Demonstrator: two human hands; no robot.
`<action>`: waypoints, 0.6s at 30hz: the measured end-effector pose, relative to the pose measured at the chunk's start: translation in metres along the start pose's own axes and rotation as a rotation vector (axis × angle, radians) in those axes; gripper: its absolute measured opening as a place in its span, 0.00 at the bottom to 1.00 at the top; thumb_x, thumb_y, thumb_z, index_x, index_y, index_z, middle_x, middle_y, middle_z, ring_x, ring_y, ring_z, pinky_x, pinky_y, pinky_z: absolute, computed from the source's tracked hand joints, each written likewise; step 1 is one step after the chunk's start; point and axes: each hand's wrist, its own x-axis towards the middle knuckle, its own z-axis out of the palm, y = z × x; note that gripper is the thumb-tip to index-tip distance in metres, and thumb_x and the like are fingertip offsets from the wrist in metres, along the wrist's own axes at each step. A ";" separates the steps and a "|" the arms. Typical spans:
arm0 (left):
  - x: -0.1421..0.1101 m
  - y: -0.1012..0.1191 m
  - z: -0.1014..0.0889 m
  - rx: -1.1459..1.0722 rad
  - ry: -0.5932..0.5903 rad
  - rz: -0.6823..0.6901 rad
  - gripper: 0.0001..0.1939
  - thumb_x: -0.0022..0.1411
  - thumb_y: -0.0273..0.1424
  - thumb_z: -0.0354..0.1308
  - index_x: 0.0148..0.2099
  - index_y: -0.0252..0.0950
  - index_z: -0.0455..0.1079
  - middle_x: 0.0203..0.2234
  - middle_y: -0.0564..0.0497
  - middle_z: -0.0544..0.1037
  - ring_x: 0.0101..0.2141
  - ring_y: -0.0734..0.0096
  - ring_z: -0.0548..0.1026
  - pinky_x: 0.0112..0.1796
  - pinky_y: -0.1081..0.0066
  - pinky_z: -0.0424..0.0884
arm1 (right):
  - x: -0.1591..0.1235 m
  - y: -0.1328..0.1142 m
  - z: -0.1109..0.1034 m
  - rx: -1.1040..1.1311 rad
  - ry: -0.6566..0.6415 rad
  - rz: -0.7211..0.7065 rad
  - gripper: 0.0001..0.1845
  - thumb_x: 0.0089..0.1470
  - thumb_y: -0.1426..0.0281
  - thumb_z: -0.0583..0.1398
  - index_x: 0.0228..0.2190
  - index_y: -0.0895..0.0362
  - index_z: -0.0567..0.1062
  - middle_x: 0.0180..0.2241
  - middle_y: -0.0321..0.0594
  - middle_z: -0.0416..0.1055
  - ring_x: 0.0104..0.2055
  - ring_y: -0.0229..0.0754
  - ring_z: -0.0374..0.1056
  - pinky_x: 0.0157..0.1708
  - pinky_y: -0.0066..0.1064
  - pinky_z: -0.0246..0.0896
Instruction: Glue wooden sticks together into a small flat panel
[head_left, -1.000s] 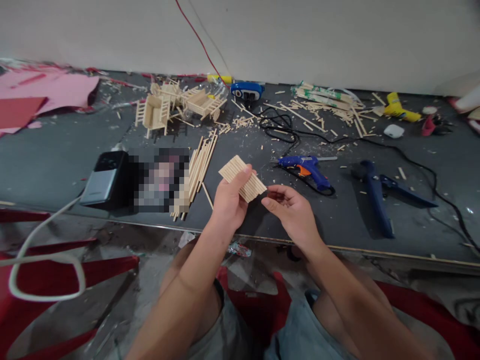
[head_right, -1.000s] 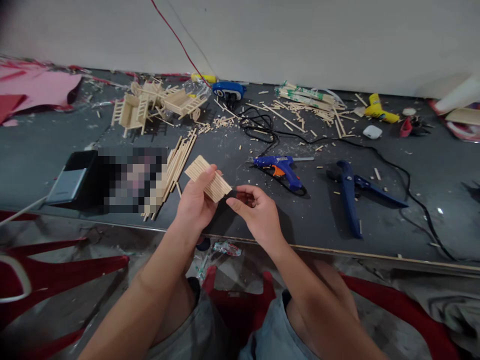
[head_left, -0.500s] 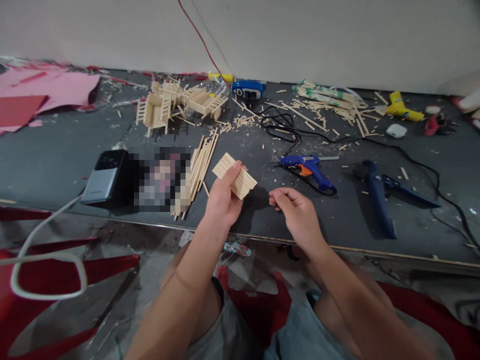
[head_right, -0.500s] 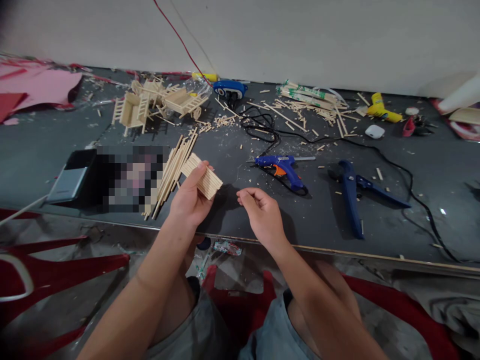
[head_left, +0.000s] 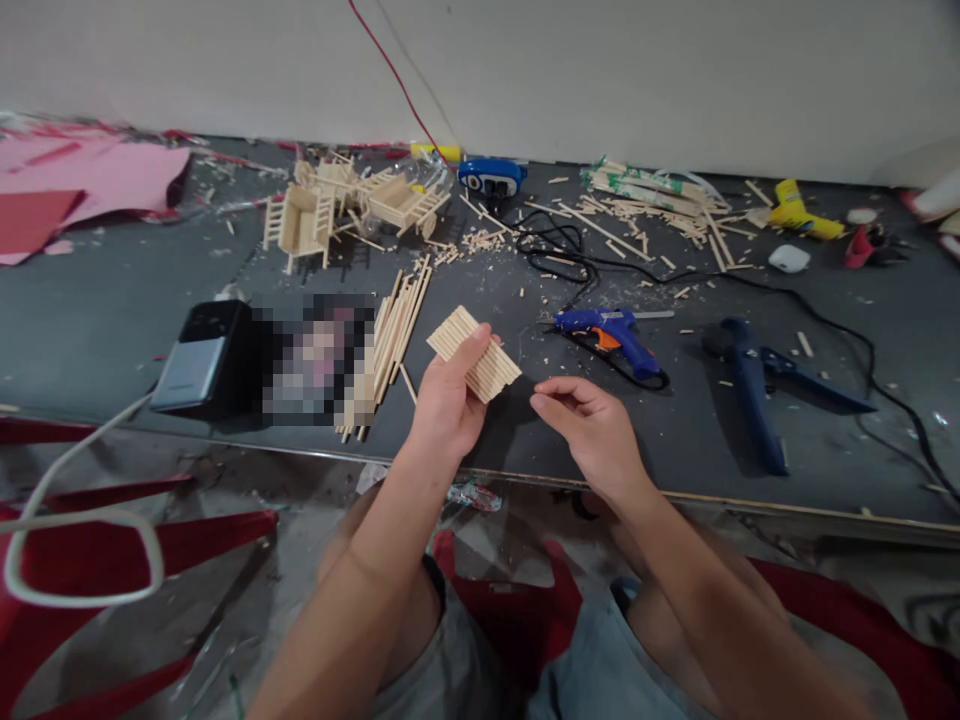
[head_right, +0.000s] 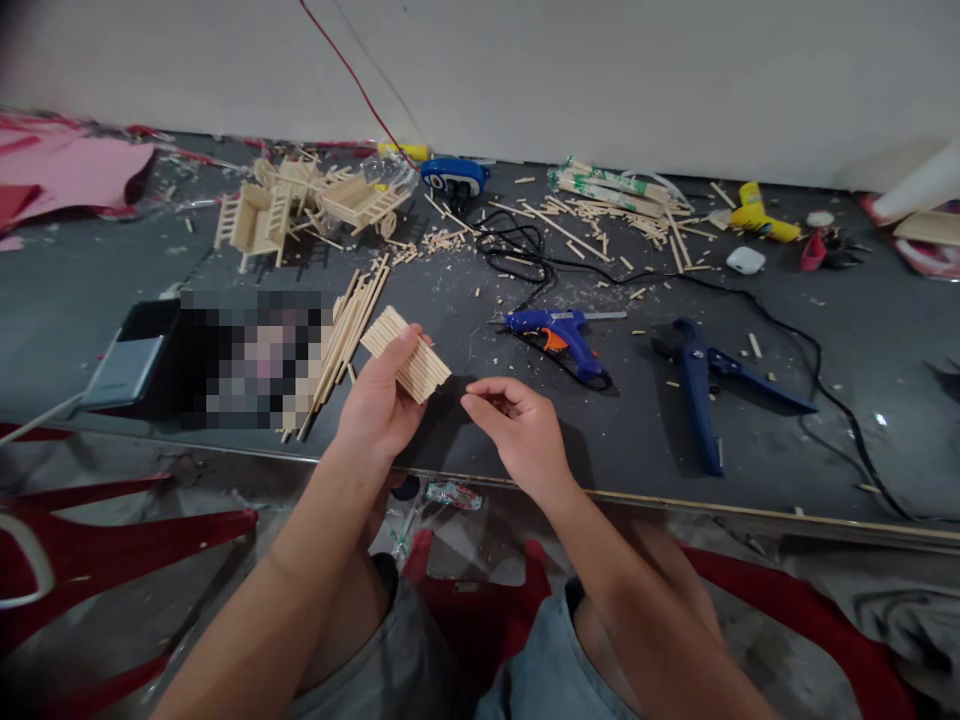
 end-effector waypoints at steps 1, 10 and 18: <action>0.000 0.000 0.000 -0.001 -0.005 -0.001 0.12 0.43 0.30 0.69 0.33 0.33 0.74 0.25 0.54 0.78 0.24 0.78 0.74 0.27 0.78 0.70 | 0.000 0.000 0.000 -0.001 -0.006 0.003 0.09 0.44 0.64 0.66 0.30 0.53 0.78 0.29 0.34 0.75 0.29 0.34 0.66 0.33 0.28 0.61; -0.005 -0.001 0.004 0.025 0.000 -0.012 0.12 0.43 0.30 0.70 0.31 0.33 0.73 0.25 0.53 0.77 0.25 0.77 0.74 0.28 0.77 0.69 | 0.001 0.002 0.001 0.041 0.047 -0.001 0.08 0.47 0.63 0.63 0.24 0.55 0.72 0.23 0.31 0.68 0.27 0.33 0.62 0.29 0.27 0.57; -0.013 -0.005 0.009 0.107 -0.025 0.031 0.14 0.42 0.33 0.70 0.32 0.33 0.74 0.25 0.53 0.77 0.25 0.76 0.73 0.29 0.75 0.68 | 0.000 -0.002 0.005 0.063 0.028 -0.013 0.08 0.44 0.67 0.63 0.30 0.54 0.72 0.28 0.33 0.69 0.31 0.35 0.65 0.34 0.30 0.59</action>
